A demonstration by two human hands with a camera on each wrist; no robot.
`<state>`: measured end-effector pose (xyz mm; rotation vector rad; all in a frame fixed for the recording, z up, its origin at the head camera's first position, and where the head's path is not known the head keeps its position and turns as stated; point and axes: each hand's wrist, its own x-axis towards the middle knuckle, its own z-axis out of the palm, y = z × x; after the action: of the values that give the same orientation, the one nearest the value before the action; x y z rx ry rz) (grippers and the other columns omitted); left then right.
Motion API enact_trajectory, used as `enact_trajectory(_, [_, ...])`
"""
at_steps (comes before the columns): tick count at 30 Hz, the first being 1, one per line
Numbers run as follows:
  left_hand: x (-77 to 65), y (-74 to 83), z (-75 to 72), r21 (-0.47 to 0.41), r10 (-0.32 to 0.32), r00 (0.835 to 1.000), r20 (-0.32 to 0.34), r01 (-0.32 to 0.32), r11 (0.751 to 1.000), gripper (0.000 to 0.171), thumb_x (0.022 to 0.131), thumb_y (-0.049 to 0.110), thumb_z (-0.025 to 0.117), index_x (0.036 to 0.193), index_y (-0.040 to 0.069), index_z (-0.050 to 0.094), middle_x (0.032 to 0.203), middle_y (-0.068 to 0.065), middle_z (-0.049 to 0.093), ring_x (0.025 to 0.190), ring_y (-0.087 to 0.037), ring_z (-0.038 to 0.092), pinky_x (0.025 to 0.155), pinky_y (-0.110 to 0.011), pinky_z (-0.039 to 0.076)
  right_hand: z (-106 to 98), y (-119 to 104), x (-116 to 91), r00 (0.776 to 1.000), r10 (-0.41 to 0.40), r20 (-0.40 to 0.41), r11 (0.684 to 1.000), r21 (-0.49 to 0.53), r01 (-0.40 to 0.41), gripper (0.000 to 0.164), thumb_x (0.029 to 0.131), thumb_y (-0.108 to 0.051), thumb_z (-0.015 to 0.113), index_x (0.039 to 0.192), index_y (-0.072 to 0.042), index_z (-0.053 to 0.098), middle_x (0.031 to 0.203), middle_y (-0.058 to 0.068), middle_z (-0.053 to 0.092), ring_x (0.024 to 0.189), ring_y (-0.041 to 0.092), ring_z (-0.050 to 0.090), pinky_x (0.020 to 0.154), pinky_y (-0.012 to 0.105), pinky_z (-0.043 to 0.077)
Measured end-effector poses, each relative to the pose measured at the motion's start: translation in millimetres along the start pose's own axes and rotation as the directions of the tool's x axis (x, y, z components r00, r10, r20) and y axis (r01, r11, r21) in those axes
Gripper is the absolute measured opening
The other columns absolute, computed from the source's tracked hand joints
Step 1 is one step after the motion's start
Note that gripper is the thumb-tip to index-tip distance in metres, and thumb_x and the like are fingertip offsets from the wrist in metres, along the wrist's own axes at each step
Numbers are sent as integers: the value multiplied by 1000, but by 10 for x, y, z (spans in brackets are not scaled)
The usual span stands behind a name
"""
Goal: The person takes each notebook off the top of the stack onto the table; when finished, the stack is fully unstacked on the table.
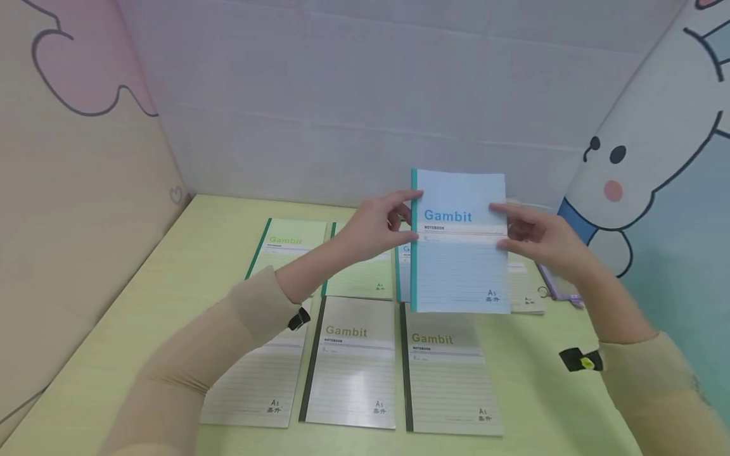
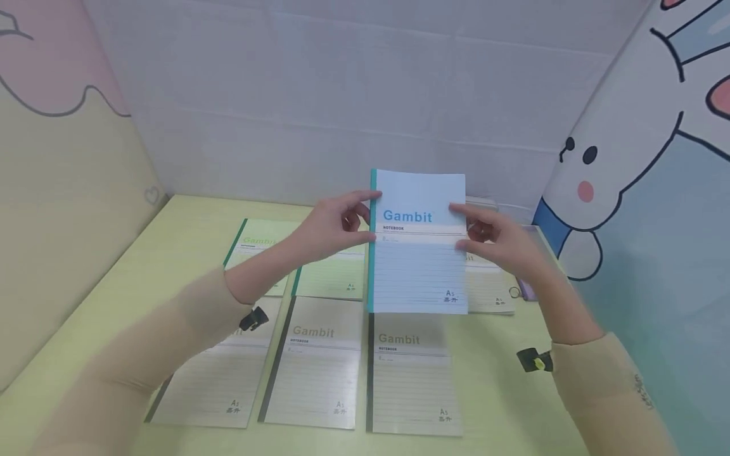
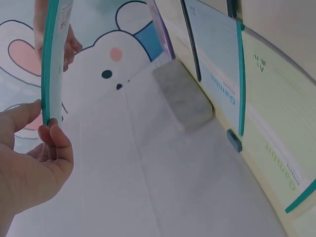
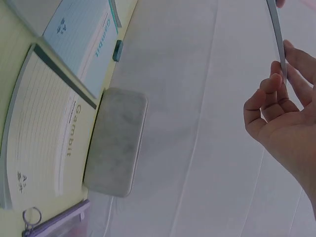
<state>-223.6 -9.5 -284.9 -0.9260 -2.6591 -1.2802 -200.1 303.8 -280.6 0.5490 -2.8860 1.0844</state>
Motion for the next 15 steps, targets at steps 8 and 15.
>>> enact_trajectory(8, [16,48,462,-15,25,996,80,-24,1000,68,83,20,73,143,17,41,91,7,64,70,-11,48,60,-19,40,-172,279,-305,999,-4,35,995,-104,8,61,84,-19,73,139,-23,48,107,3,60,83,6,59,67,17,45])
enact_trajectory(15, [-6,62,836,-61,75,984,162,-65,996,71,82,23,74,144,21,39,83,13,62,65,-9,49,57,-19,40,-222,563,-557,989,-69,132,986,-143,88,63,83,-14,72,140,-13,44,95,3,58,69,10,55,51,23,45])
